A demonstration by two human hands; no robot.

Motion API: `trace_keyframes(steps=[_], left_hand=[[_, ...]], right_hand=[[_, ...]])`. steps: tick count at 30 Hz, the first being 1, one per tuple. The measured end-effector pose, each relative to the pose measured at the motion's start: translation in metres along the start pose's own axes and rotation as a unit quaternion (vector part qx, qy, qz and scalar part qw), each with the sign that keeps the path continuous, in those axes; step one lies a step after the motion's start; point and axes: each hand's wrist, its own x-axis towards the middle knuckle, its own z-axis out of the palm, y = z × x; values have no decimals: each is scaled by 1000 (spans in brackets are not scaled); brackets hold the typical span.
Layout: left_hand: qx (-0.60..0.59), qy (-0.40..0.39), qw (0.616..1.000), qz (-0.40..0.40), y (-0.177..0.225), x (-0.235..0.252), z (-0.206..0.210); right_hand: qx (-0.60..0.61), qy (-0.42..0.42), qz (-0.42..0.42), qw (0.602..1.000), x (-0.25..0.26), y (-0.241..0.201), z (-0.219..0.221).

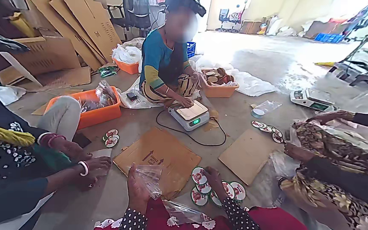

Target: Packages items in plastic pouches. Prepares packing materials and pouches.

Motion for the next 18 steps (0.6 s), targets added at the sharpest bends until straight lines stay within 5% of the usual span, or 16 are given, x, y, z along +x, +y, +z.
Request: trace_keyframes(steps=[18], left_hand=[[-2,13,1000,8,0,-2,2]], right_hand=[[10,11,1,1000,2,-4,-5]])
